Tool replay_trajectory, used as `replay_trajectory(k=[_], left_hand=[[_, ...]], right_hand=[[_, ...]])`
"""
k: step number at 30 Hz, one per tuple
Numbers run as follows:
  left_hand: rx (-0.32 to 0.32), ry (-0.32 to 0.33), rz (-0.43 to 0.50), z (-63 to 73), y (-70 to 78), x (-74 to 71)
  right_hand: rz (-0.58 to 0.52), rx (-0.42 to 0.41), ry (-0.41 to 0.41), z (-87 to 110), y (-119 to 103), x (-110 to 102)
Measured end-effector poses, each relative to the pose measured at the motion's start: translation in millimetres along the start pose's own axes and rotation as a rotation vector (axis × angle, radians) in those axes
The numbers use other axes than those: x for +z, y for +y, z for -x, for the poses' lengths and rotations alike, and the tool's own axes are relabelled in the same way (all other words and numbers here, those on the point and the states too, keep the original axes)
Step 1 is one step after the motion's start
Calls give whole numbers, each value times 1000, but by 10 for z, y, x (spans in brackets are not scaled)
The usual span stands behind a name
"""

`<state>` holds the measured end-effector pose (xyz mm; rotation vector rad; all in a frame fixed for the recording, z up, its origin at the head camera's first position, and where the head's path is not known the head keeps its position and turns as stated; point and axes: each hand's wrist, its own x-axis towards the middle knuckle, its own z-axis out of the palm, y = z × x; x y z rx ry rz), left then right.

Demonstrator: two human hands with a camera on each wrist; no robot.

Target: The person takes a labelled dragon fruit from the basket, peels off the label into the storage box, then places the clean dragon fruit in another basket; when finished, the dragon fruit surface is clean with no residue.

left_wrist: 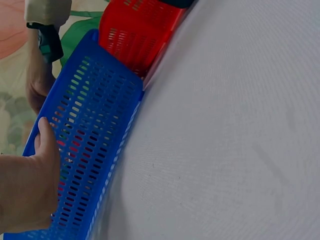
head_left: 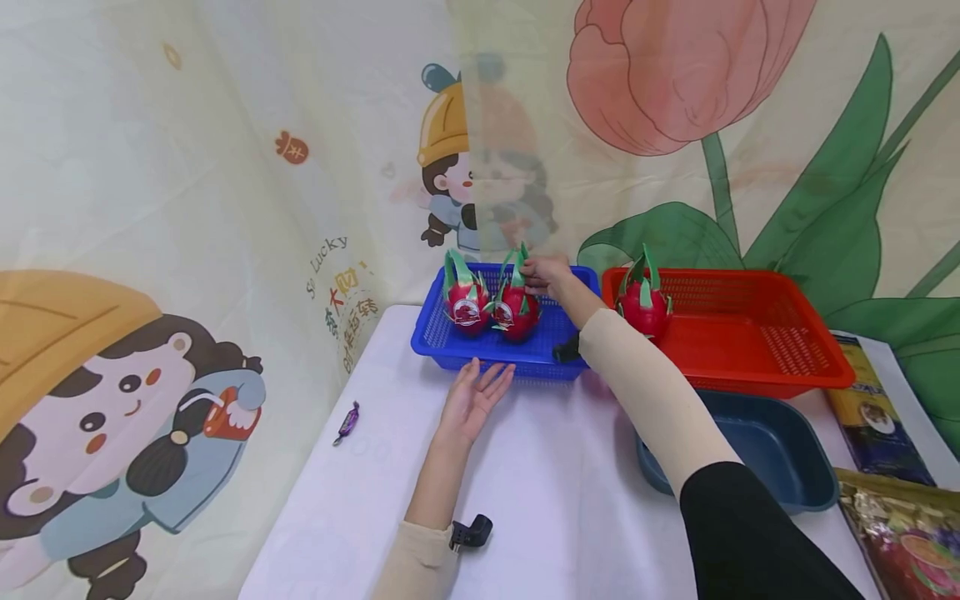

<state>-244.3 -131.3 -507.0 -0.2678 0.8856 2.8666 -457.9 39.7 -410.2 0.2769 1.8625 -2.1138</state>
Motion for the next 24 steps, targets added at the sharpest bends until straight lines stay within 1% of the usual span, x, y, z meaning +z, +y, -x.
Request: replay_trajectory(k=[6,11,13,19,24], left_hand=[[12,-5,3,-7,-14,-18],[8,-24,6,-23,-13,5],[10,-29,1,-25,-6,19],[11,-6,-3,-26,7,43],[5,8,13,-8,8,26]], right_hand=[[-15,25,-15,67,-49,-28],[-23,11,-4,163,-147,-120],[-34,11,-12,212,-194,-151],[-71,18,-59,394,-310,-182],[-79,21,-66,573,-345,-192]])
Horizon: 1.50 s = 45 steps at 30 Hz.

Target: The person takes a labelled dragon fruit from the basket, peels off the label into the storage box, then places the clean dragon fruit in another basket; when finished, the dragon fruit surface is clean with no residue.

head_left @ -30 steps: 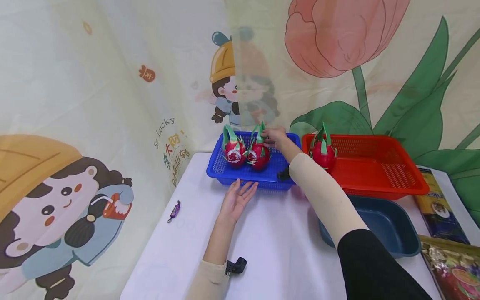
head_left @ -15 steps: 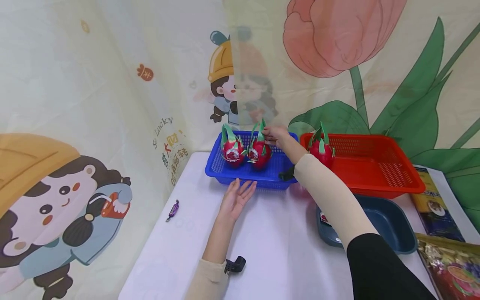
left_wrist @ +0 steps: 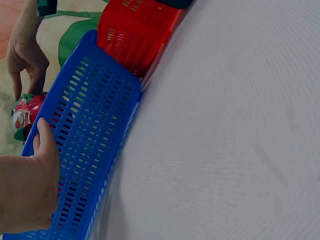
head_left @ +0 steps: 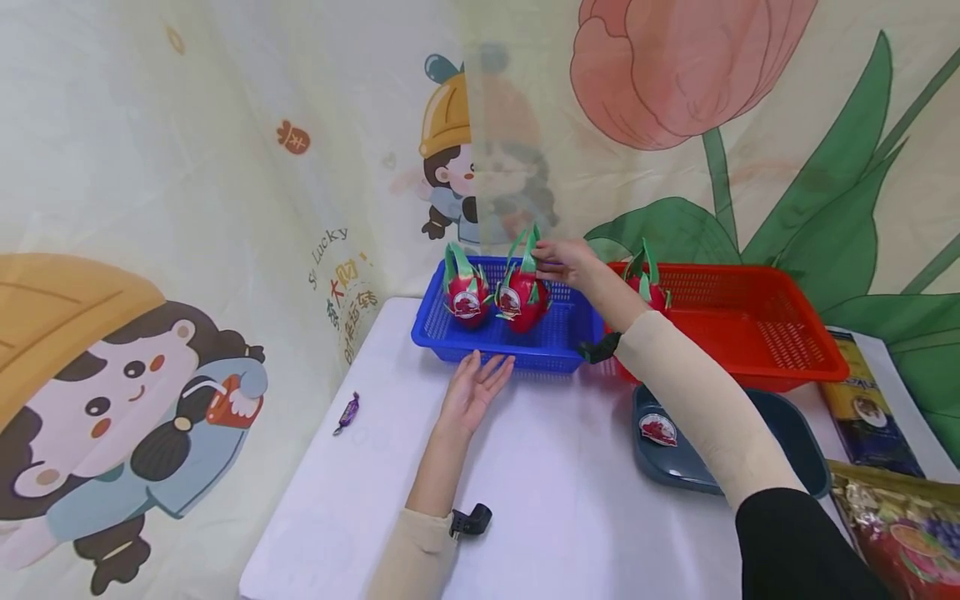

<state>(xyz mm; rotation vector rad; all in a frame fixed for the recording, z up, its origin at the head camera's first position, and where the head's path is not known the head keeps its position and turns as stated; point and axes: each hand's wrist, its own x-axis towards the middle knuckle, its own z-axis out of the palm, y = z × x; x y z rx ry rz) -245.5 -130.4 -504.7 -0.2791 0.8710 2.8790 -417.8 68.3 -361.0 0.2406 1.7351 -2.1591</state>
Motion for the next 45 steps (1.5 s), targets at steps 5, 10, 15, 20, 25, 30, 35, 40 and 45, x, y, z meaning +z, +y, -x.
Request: replay_trajectory(k=[5,10,15,20,25,30,35,40,45], left_hand=[[0,2,-4,-1,-3,2],[-3,3,-5,-17,-16,-8],[-2,3,-2,-24,-15,-17],[2,0,-30,-38,-20,6],[15,-7,-43,-48,-14,14],[17,-10,-44,-58,-7,-8],[13,-23,-31,-63,2,-18],[9,-10,-24,-61,-5,-8],[6,-3,-31,-57,-10,1]], right_hand=[[0,-22,-9,174,-12,-21],[-7,-36,-8,338,-17,-45],[17,-36,-24,552,-41,-67],[46,-39,-24,777,-43,-166],[58,-53,-60,974,-22,-281],[84,-55,-77,1151,43,-364],[114,-49,-99,1300,131,-448],[139,-42,-117,1410,251,-542],[134,-26,-145,1508,395,-627]])
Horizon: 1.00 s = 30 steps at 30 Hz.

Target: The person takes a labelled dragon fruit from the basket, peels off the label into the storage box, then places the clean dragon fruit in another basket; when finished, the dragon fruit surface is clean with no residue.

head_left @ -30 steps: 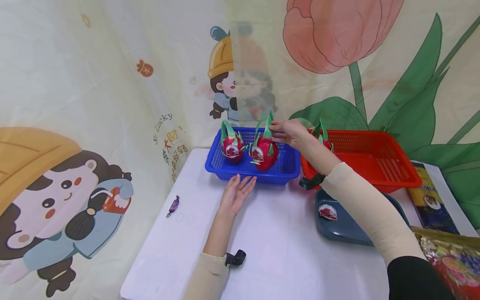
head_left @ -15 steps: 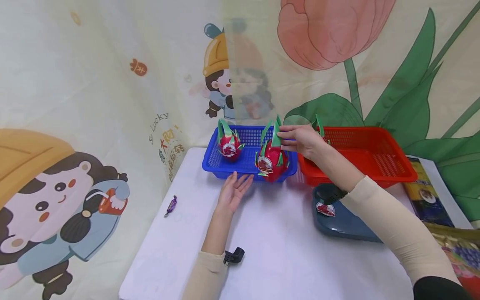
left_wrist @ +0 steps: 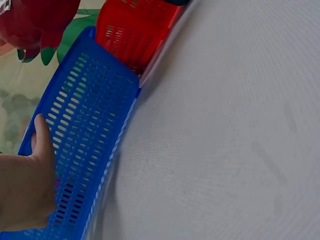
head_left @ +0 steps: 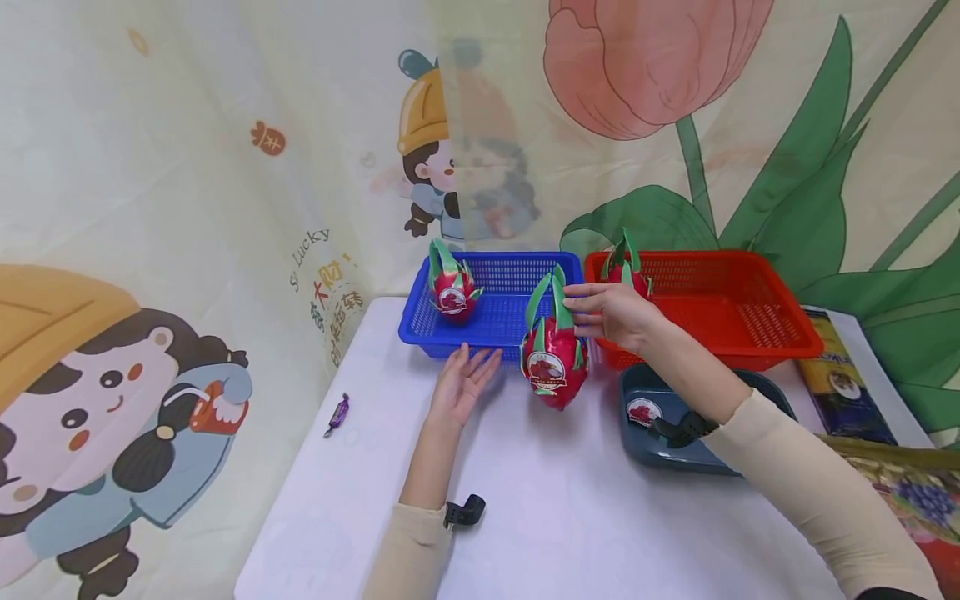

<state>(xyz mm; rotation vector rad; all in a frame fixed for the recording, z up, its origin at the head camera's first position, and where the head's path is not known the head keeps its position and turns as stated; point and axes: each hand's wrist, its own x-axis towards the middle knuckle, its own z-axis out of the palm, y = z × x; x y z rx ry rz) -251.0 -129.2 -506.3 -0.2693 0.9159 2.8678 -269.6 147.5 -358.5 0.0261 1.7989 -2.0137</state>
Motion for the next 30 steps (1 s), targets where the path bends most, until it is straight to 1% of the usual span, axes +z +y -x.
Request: replay_trajectory(k=[7,12,16,22,30], left_hand=[[2,-15,-6,-24,9,-18],[-5,-14,-4,-32,-1,-20],[1,-4,-14,-28,-9,-23],[5,-2,-19,-21,-8,-28],[15,-1,-13,-31,-18,-20]], right_hand=[[-16,19,-16,92,215,-31],[-57,53,-40,130,400,-62],[-95,77,-46,134,561,-80],[-114,109,-42,133,777,-73],[-125,135,-43,118,970,-77]])
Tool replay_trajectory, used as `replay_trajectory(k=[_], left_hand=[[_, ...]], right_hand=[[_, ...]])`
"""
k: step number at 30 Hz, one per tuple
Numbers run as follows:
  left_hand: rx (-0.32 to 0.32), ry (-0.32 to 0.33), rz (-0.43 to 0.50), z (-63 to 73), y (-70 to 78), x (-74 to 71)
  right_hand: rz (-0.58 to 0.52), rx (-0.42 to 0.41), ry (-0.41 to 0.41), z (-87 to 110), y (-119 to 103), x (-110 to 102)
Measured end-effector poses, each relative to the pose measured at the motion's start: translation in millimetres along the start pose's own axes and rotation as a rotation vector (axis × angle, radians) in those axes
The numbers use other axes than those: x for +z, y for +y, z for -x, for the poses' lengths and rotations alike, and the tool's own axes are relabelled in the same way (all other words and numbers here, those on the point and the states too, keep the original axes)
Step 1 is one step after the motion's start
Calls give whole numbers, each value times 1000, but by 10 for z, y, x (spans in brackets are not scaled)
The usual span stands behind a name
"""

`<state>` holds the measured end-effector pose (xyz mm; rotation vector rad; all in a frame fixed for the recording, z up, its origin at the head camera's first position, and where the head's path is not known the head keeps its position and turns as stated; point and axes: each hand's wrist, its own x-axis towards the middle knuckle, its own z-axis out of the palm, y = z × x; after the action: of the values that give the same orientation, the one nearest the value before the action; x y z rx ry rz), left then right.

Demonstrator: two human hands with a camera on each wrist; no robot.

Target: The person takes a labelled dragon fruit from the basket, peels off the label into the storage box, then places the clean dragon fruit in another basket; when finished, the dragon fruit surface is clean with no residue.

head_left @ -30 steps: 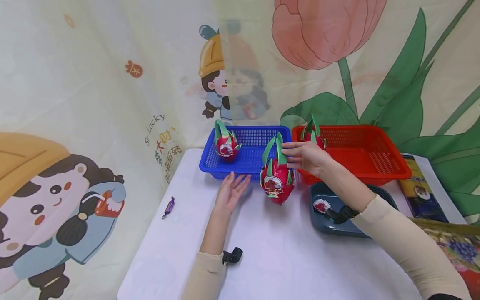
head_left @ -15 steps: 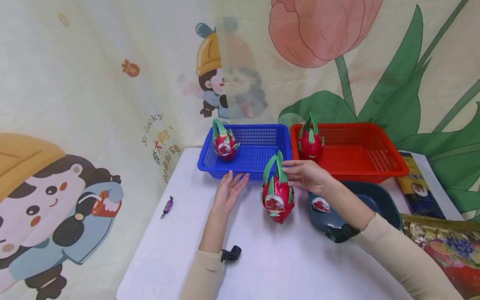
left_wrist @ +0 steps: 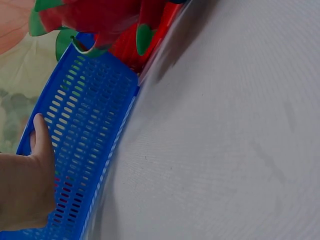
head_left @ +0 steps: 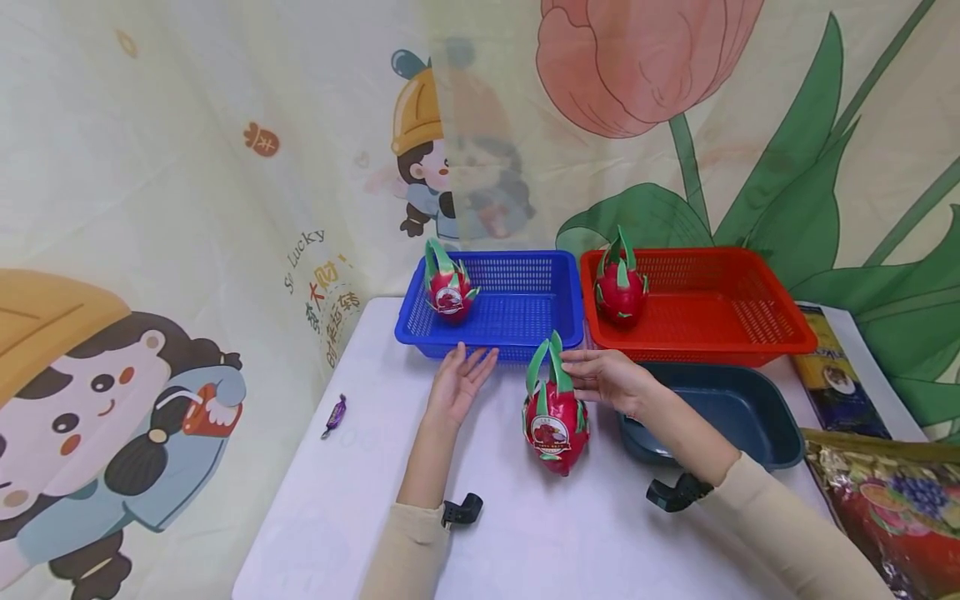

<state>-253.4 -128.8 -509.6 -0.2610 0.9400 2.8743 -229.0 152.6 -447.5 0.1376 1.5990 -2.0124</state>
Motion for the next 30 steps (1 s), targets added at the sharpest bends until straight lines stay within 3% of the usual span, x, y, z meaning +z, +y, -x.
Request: replay_trajectory(k=[10,18,21,27,30], left_hand=[[6,2,10,1,-21,2],[-10,-2,-26,25,-78,4],[-42,-60,-124,64,-131,37],[-76,-246,-444,182,-272,149],[-65,-277,-591,219,-337,200]], right_hand=[[-6,30,32,-104,115,-101],[32,-2,54,-134,157,-164],[61,-17,80,-138,164,-166],[167,-83,129,-112,177,-150],[244,-136,168,-66,186,-141]])
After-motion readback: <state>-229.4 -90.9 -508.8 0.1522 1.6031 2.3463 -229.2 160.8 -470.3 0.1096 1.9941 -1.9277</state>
